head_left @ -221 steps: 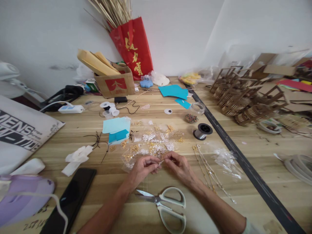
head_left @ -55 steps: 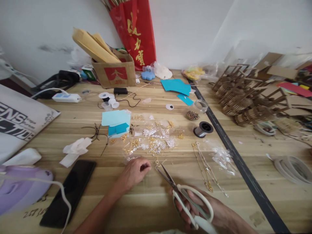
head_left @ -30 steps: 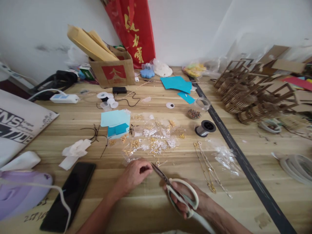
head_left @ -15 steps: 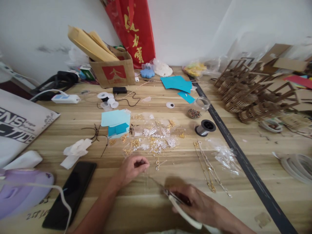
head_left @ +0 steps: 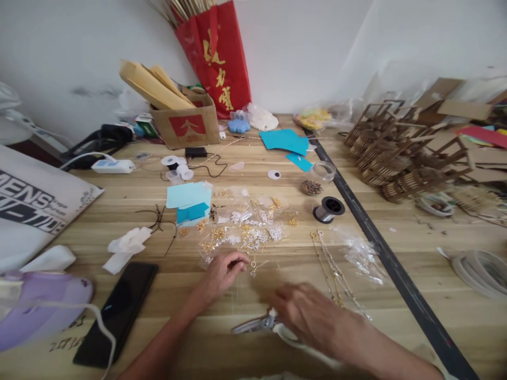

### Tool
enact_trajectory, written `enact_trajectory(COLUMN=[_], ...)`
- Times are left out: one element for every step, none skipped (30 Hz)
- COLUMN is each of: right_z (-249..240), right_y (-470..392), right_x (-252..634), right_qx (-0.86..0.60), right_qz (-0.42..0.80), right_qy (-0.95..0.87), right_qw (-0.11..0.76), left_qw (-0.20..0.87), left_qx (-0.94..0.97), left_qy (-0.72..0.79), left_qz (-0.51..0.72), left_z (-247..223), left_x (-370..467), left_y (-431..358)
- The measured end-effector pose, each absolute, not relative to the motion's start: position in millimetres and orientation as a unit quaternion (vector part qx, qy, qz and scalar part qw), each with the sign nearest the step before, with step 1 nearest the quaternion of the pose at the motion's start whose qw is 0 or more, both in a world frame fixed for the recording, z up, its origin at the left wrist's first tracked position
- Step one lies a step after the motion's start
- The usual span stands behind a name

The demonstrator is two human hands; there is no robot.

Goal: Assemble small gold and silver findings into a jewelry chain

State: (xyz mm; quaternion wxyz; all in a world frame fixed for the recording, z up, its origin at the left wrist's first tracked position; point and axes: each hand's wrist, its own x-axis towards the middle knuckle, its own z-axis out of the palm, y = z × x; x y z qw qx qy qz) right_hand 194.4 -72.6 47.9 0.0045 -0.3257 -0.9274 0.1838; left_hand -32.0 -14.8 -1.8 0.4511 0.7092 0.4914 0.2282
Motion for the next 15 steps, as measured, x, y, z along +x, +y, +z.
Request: enact_trajectory(right_z=[44,40,37,34,31,28,26,23,21,18,15,12,10,9,10], right_y=[-63,-52,-41,-32,-23,-17,-12,-9,-7,-7,-7,-8,-10,-11,-13], right_x=[192,189,186,183,180,178,177,176,175,175,176,176,177,177,178], right_qx=[-0.353,-0.387,-0.41,-0.428,-0.424,-0.417,-0.412,-0.409,-0.405,-0.403,-0.401,-0.399,-0.399,-0.4,-0.401], right_qz=[0.166,0.144,0.125,0.115,0.121,0.132,0.136,0.139,0.14,0.137,0.132,0.126,0.119,0.112,0.108], right_qy=[-0.921,-0.911,-0.903,-0.896,-0.897,-0.898,-0.899,-0.9,-0.902,-0.904,-0.905,-0.907,-0.907,-0.908,-0.908], right_qw=[-0.01,-0.02,-0.022,-0.031,-0.04,-0.047,-0.05,-0.051,-0.051,-0.051,-0.052,-0.054,-0.056,-0.056,-0.055], left_qw=[0.446,0.44,0.432,0.423,0.415,0.407,0.399,0.393,0.387,0.383,0.38,0.379,0.379,0.379,0.382], left_qx=[0.715,0.721,0.725,0.729,0.733,0.736,0.739,0.743,0.747,0.751,0.754,0.756,0.757,0.756,0.754], left_qy=[0.489,0.487,0.488,0.492,0.496,0.501,0.505,0.508,0.508,0.507,0.504,0.503,0.502,0.502,0.502], left_qz=[0.225,0.223,0.221,0.217,0.212,0.205,0.198,0.192,0.186,0.182,0.18,0.179,0.18,0.182,0.185], left_z=[-2,-1,0,1,3,5,6,7,8,9,9,9,8,8,7], left_x=[-32,-32,-33,-33,-33,-33,-33,-33,-33,-33,-33,-32,-32,-32,-31], left_y=[-14,-13,-13,-12,-12,-12,-12,-12,-12,-12,-12,-11,-11,-11,-11])
